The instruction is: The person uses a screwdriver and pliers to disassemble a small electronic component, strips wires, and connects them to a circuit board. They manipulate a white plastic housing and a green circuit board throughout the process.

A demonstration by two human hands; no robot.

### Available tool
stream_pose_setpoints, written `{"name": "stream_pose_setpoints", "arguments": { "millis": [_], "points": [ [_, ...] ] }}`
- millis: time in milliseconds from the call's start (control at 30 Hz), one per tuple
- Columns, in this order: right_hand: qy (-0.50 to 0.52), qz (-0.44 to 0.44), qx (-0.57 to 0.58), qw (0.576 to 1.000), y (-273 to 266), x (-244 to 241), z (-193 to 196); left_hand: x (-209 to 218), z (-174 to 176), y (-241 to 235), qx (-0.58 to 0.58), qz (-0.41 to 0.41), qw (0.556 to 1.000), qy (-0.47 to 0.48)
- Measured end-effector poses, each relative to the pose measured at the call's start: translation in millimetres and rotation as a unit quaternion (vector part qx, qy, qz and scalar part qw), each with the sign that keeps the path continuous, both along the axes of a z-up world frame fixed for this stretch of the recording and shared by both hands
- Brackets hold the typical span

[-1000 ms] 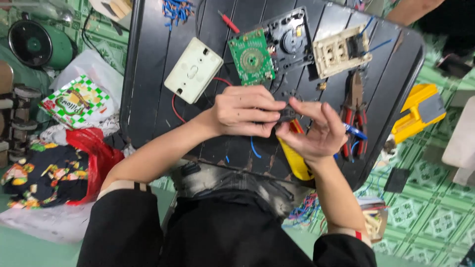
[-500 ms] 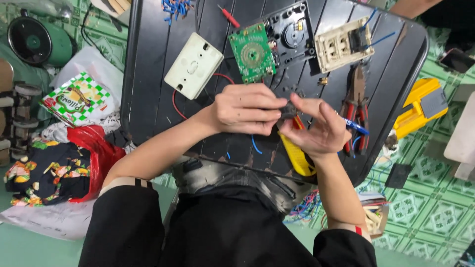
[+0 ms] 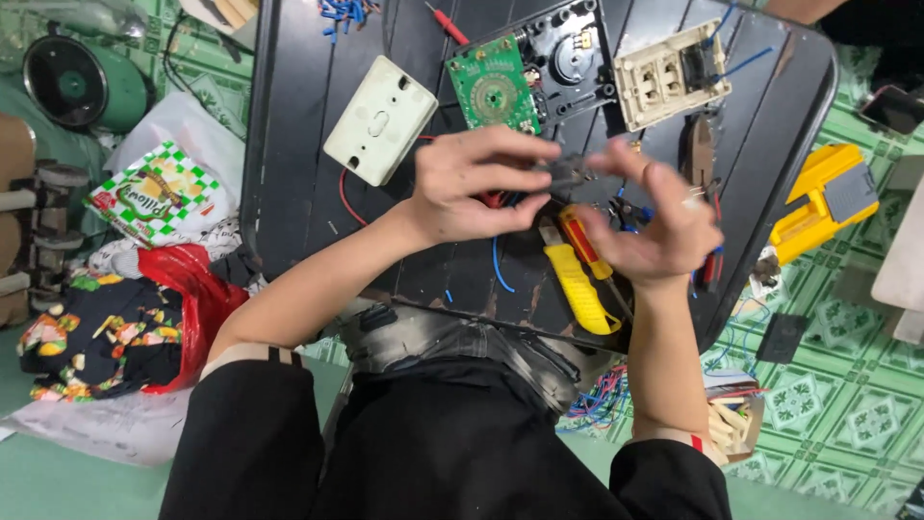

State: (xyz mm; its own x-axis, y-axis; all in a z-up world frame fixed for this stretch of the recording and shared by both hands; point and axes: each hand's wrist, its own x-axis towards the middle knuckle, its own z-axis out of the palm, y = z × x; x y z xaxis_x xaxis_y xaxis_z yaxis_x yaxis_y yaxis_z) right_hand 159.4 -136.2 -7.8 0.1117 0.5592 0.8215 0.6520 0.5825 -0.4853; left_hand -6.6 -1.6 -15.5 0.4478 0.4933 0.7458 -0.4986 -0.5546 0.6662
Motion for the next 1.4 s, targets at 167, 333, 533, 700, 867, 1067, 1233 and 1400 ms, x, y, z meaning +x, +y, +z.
{"name": "stream_pose_setpoints", "arguments": {
  "millis": [167,333,533,700,867,1067,1233,1400],
  "points": [
    [-0.109,-0.236,-0.047,0.964,-18,26,30,-13,7,3,-0.157,-0.057,0.982,0.088],
    [-0.042,-0.276,-0.174,0.944,-30,45,34,-15,1,8,-0.363,-0.165,0.915,0.068],
    [-0.085,-0.219,-0.189,0.954,-32,51,21,-20,-13,17,-0.343,-0.273,0.898,0.045],
    [-0.153,-0.229,-0.158,0.948,-35,57,13,-17,-20,16,-0.336,-0.254,0.905,0.058],
    [-0.107,-0.252,-0.135,0.952,-43,64,11,-19,-9,15,-0.326,-0.293,0.896,0.068],
    [-0.112,-0.244,-0.336,0.903,-79,81,36,-7,-42,22,-0.325,-0.346,0.880,0.008],
    [-0.184,-0.226,-0.625,0.724,-83,6,91,-6,-32,19,-0.339,-0.347,0.874,0.014],
    [-0.221,-0.262,-0.607,0.718,-115,-26,64,-10,-27,16,-0.334,-0.352,0.874,0.025]
  ]
}}
